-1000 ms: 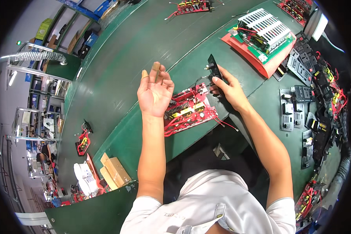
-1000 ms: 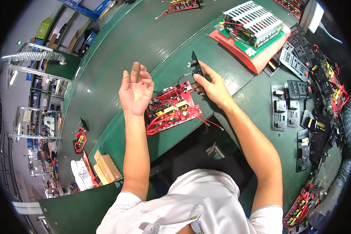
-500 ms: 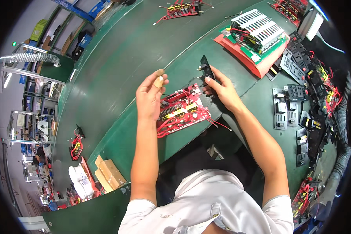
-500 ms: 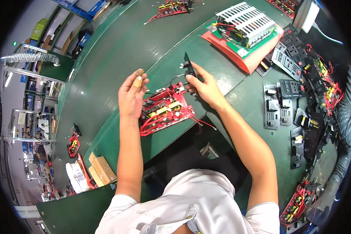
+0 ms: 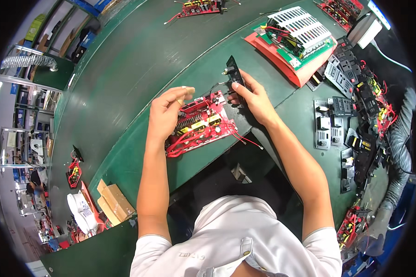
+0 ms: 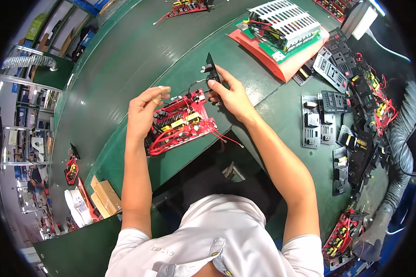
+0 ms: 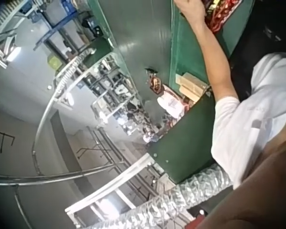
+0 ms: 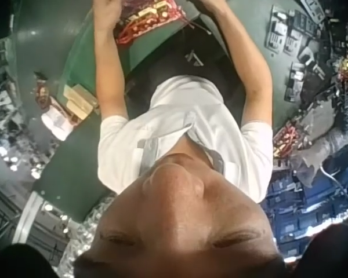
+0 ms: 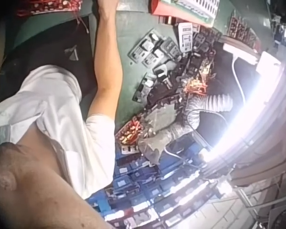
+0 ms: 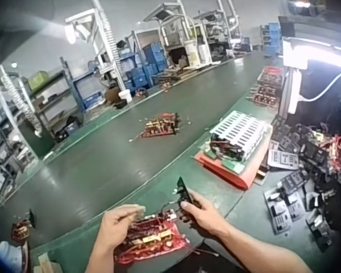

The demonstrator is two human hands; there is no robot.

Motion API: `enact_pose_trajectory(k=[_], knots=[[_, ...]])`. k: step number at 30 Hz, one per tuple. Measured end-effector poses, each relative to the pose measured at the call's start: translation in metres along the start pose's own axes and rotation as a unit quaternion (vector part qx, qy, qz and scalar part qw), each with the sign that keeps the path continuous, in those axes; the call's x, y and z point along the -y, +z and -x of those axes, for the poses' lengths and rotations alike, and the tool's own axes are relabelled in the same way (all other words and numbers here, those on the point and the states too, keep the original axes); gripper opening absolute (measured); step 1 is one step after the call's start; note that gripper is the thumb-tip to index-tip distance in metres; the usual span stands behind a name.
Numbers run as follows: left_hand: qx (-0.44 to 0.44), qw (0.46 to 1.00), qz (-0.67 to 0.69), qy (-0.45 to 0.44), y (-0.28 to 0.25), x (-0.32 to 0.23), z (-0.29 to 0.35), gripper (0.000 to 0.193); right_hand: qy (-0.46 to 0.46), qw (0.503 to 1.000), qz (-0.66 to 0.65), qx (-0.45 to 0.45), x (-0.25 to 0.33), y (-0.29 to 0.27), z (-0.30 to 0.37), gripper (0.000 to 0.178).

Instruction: Assembling red circuit boards into black frames and using a handheld scanner for verification on a factory production line.

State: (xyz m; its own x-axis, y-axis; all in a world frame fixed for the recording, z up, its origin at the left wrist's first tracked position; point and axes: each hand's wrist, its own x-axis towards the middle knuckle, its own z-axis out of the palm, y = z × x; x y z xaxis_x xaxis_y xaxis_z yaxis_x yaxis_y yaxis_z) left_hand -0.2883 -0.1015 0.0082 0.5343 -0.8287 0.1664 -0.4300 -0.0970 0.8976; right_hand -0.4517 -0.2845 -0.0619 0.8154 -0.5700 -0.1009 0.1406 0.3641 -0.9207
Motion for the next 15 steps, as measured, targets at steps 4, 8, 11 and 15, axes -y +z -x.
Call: enact_pose_trajectory(k=[4,8,11,15], knots=[[0.001,0.995,0.089,-0.051,0.003,0.002,0.001,0.027,-0.002,1.0,-0.003,0.007,-0.002,-0.002,-0.001,0.052],[0.056,0.994,0.068,-0.057,0.01,-0.004,-0.001,0.027,0.004,1.0,-0.01,0.006,-0.002,-0.003,-0.002,0.052],[0.089,0.995,0.028,-0.037,0.011,-0.004,-0.011,0.025,0.013,1.0,-0.027,0.0,0.001,-0.002,-0.002,0.054],[0.02,0.997,0.06,-0.033,0.023,-0.008,-0.032,0.02,0.004,0.999,-0.032,0.002,-0.003,-0.002,-0.001,0.056]])
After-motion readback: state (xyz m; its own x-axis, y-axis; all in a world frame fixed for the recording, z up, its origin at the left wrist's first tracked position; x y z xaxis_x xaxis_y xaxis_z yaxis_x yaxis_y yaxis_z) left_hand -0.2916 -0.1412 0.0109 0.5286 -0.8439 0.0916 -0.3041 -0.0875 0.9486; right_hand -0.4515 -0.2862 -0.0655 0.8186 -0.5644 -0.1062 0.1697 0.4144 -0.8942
